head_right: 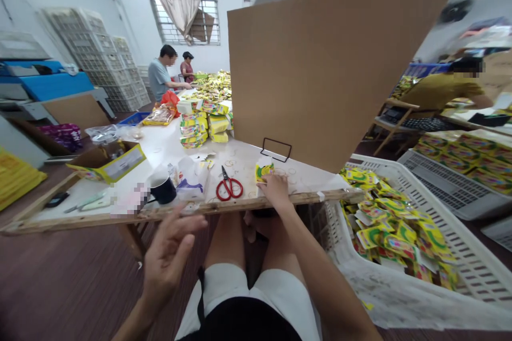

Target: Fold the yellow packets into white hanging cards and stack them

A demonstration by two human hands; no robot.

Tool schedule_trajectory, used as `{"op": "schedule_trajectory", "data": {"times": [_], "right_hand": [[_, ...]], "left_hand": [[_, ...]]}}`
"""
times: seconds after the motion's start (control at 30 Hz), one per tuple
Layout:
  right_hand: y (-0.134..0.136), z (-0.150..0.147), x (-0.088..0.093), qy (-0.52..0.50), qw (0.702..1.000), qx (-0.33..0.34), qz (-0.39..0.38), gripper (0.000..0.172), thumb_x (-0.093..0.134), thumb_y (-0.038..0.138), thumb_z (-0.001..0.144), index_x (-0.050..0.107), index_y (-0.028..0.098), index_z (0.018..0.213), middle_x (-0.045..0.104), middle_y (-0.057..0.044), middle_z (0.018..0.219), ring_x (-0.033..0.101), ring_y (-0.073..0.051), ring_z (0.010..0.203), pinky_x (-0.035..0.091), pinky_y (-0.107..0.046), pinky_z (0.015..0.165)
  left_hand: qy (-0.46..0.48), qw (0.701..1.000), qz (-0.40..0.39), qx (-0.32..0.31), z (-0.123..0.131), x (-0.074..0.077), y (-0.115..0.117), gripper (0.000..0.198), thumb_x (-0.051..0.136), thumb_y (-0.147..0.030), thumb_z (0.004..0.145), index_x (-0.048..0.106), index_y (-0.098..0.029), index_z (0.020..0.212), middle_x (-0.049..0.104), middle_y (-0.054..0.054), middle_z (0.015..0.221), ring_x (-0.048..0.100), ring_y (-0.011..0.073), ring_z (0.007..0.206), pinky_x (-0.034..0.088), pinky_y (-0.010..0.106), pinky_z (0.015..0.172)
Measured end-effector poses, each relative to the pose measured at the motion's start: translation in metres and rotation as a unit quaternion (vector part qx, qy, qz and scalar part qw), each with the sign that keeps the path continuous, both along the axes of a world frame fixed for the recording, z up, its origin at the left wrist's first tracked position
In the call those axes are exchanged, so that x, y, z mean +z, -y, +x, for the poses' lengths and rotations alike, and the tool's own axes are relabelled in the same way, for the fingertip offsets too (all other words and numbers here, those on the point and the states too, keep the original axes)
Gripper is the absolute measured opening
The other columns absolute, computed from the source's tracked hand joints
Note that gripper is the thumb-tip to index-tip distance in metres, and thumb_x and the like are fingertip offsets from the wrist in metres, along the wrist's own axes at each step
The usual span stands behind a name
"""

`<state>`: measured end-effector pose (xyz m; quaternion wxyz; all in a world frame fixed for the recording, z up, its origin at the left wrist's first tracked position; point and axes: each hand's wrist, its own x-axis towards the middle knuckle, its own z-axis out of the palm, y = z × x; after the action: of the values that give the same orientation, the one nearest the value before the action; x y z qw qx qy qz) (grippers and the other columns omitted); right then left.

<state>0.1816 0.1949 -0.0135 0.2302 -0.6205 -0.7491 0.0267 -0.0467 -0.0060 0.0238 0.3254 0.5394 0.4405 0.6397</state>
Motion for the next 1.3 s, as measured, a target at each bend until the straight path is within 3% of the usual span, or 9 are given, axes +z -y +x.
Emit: {"op": "schedule_trajectory", "data": {"times": [0.07,0.17,0.4,0.57,0.63,0.8,0.97,1.13,1.3], "right_hand": [[0.005,0.004,0.004,0.003,1.000,0.006,0.001,0.018,0.058,0.032,0.083,0.072,0.021,0.084,0.072,-0.008,0.087,0.063,-0.025,0.091,0.035,-0.038,0.087],[0.023,0.005,0.012,0.001,1.000,-0.006,0.030,0.024,0.051,0.030,0.088,0.072,0.021,0.080,0.072,-0.008,0.082,0.063,-0.023,0.085,0.035,-0.037,0.086],[0.033,-0.003,0.005,-0.040,0.991,-0.017,0.128,0.037,0.059,0.039,0.082,0.060,0.019,0.114,0.057,-0.010,0.126,0.047,-0.025,0.119,0.028,-0.038,0.097],[0.006,-0.003,-0.002,-0.045,0.994,-0.010,0.100,0.017,0.061,0.033,0.081,0.065,0.016,0.078,0.070,-0.010,0.082,0.061,-0.025,0.083,0.035,-0.039,0.084],[0.011,-0.005,0.005,-0.057,0.992,0.000,0.113,0.022,0.053,0.029,0.087,0.063,0.016,0.072,0.069,-0.009,0.075,0.061,-0.023,0.077,0.036,-0.038,0.083],[0.091,-0.033,0.027,-0.100,0.978,0.072,0.167,0.021,0.043,0.027,0.093,0.061,0.019,0.084,0.068,-0.006,0.093,0.059,-0.018,0.091,0.034,-0.036,0.093],[0.180,-0.071,0.023,-0.199,0.919,0.298,0.164,0.010,0.052,0.015,0.086,0.058,0.021,0.080,0.069,-0.003,0.084,0.060,-0.016,0.078,0.044,-0.032,0.074],[0.200,-0.076,0.013,-0.272,0.897,0.319,0.142,0.011,0.057,0.011,0.081,0.057,0.021,0.084,0.069,-0.003,0.084,0.061,-0.017,0.078,0.045,-0.032,0.070],[0.204,-0.074,0.012,-0.268,0.891,0.350,0.104,0.011,0.059,0.014,0.079,0.058,0.023,0.087,0.068,-0.002,0.089,0.061,-0.018,0.085,0.043,-0.035,0.079]], "left_hand": [[-0.075,0.987,-0.085,-0.113,0.005,-0.010,-0.002,0.035,0.056,-0.026,0.085,0.057,-0.020,0.120,0.066,0.012,0.108,0.064,0.0232,0.097,0.049,0.035,0.089],[-0.085,0.966,-0.147,-0.194,0.016,-0.022,-0.008,0.034,0.056,-0.030,0.085,0.059,-0.020,0.117,0.069,0.010,0.100,0.064,0.0213,0.095,0.050,0.032,0.086],[-0.019,0.959,-0.189,-0.210,0.021,-0.028,-0.015,0.033,0.053,-0.036,0.086,0.059,-0.018,0.113,0.070,0.010,0.097,0.064,0.0209,0.093,0.048,0.034,0.088],[-0.033,0.955,-0.201,-0.216,0.019,-0.028,-0.013,0.033,0.058,-0.036,0.084,0.061,-0.018,0.111,0.070,0.009,0.096,0.063,0.0207,0.093,0.047,0.033,0.088],[-0.013,0.952,-0.214,-0.220,0.019,-0.031,-0.013,0.035,0.060,-0.037,0.082,0.062,-0.017,0.110,0.070,0.010,0.096,0.064,0.0216,0.094,0.046,0.034,0.089],[0.214,0.906,-0.281,-0.232,0.020,-0.038,-0.019,0.048,0.060,-0.048,0.080,0.061,-0.014,0.114,0.069,0.015,0.104,0.064,0.0258,0.098,0.046,0.040,0.092],[0.393,0.821,-0.314,-0.271,0.021,-0.027,-0.020,0.050,0.048,-0.050,0.085,0.060,-0.012,0.116,0.068,0.015,0.108,0.062,0.0274,0.104,0.043,0.043,0.096],[0.436,0.815,-0.290,-0.248,0.021,-0.017,-0.017,0.055,0.048,-0.053,0.084,0.058,-0.011,0.119,0.067,0.016,0.109,0.061,0.0284,0.105,0.042,0.045,0.097],[0.414,0.836,-0.281,-0.225,0.021,-0.023,-0.020,0.064,0.046,-0.064,0.080,0.058,-0.012,0.117,0.070,0.013,0.095,0.064,0.0274,0.095,0.047,0.043,0.090]]}}
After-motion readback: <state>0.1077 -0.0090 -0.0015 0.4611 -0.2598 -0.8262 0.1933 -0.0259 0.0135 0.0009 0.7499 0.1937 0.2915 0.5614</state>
